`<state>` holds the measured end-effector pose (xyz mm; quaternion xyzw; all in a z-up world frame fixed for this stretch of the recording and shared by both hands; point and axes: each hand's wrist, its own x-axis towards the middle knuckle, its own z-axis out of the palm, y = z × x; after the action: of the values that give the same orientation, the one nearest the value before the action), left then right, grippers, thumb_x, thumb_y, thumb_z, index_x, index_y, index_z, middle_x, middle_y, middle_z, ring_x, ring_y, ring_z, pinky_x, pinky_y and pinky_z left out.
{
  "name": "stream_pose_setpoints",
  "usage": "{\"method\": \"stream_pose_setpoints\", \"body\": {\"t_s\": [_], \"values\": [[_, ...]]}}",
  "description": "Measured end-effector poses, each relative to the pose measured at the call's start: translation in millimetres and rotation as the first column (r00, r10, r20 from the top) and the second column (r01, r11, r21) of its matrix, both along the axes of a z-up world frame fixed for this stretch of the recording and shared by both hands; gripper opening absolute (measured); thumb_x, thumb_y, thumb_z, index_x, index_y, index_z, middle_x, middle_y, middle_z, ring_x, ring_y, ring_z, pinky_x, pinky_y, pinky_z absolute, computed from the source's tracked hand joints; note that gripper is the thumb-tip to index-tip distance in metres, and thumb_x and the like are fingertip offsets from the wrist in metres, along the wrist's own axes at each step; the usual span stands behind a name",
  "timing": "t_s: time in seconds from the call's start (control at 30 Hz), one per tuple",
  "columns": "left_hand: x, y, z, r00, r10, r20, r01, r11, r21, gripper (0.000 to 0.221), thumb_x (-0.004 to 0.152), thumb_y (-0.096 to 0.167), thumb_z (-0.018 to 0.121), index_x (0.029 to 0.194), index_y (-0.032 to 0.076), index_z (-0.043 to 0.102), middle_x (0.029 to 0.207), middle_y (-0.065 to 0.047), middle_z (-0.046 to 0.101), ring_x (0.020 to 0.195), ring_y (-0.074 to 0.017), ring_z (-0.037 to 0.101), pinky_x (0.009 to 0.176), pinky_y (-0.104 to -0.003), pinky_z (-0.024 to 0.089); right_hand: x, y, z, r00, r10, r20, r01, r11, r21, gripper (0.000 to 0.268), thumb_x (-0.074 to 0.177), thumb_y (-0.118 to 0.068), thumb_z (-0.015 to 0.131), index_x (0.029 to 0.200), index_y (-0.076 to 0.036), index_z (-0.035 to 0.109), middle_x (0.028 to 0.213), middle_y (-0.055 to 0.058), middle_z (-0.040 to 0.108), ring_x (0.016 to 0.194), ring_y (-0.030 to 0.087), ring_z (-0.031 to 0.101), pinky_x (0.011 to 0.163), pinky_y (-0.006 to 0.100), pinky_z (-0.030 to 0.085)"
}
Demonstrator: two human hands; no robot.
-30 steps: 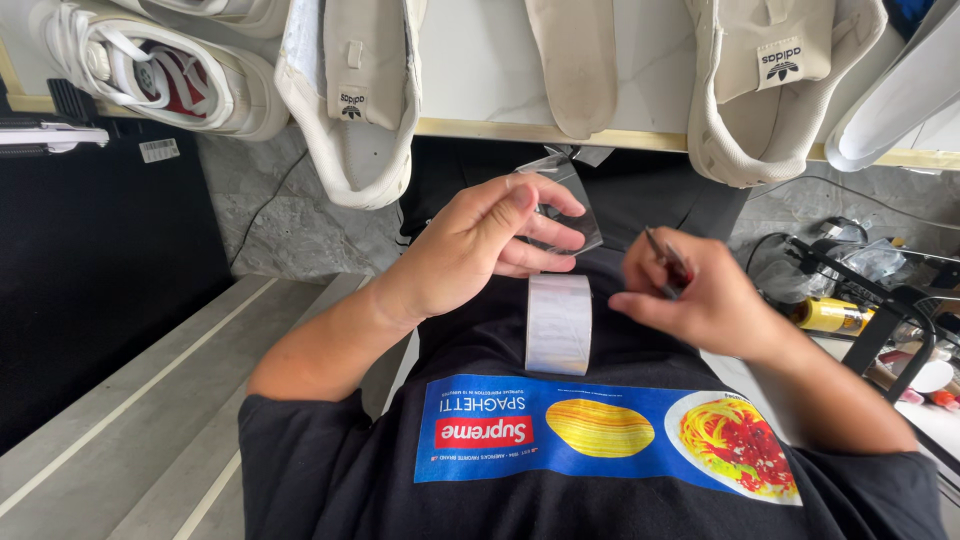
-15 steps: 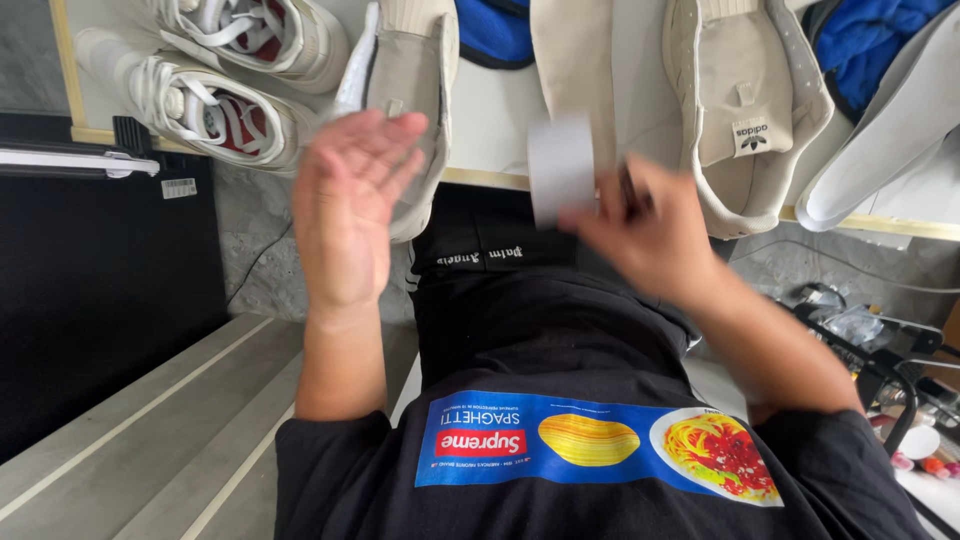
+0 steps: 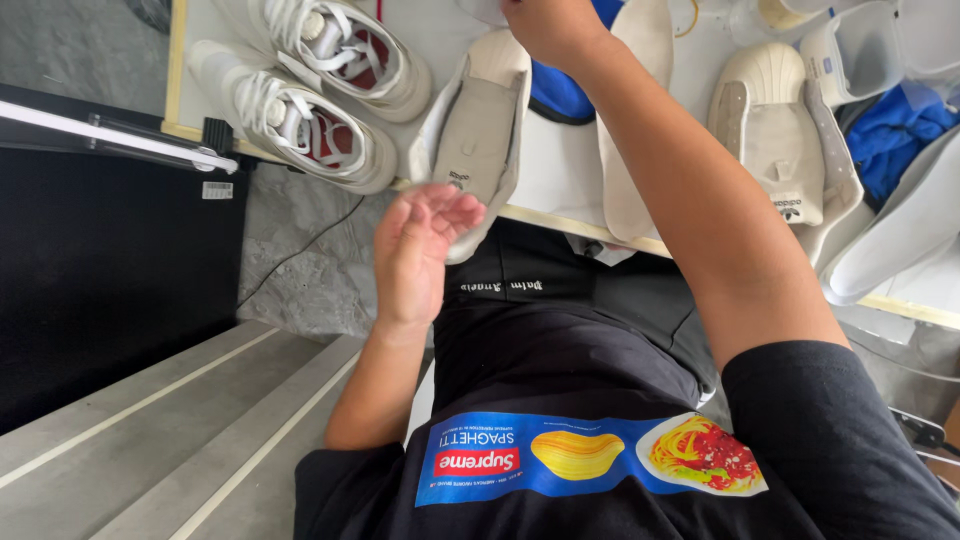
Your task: The person peels a strip of adhesive tape from a roll, cuts it using small pliers, and applies the tape to the heel area of a shoe insole by hand.
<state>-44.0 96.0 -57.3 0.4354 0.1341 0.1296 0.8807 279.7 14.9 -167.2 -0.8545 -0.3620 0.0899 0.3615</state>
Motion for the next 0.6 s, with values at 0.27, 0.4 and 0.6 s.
{"method": "stream_pose_setpoints", "body": {"t_s": [0.27,0.4,0.6], "values": [[-2,-12,-12,0.994,-0.087,-0.060,0.086,0.996,-0.012,0.033,0.111,0.028,0.055,0.121,-0.003,0.063,0.113,-0.018,0.071,0.107,-0.0295,0.070,0.103,-0.047,0.055,15,8,-9,0.995,0.081,0.050,-0.088,0.981,0.173,0.015,0.096,-0.011,0.063,0.095,0.004,0.066,0.074,0.014,0.065,0.064,0.025,0.064,0.058,0.039,0.051],[4,-17,-11,0.992,-0.117,-0.052,0.118,0.993,0.013,0.034,0.111,0.028,0.054,0.120,-0.003,0.063,0.110,-0.017,0.071,0.105,-0.0292,0.071,0.101,-0.046,0.056,23,17,-3,0.931,-0.004,-0.365,0.096,0.967,0.234,0.014,0.098,-0.011,0.067,0.095,0.002,0.067,0.080,0.009,0.068,0.072,0.017,0.064,0.067,0.035,0.052],[7,-20,-9,0.991,-0.120,-0.062,0.122,0.992,0.034,0.034,0.111,0.029,0.053,0.120,-0.002,0.064,0.110,-0.016,0.070,0.104,-0.0286,0.070,0.101,-0.046,0.056,10,5,12,0.909,-0.053,-0.413,0.178,0.946,0.271,0.023,0.092,-0.008,0.069,0.089,0.000,0.048,0.082,0.006,0.059,0.072,0.014,0.065,0.065,0.032,0.055]]}}
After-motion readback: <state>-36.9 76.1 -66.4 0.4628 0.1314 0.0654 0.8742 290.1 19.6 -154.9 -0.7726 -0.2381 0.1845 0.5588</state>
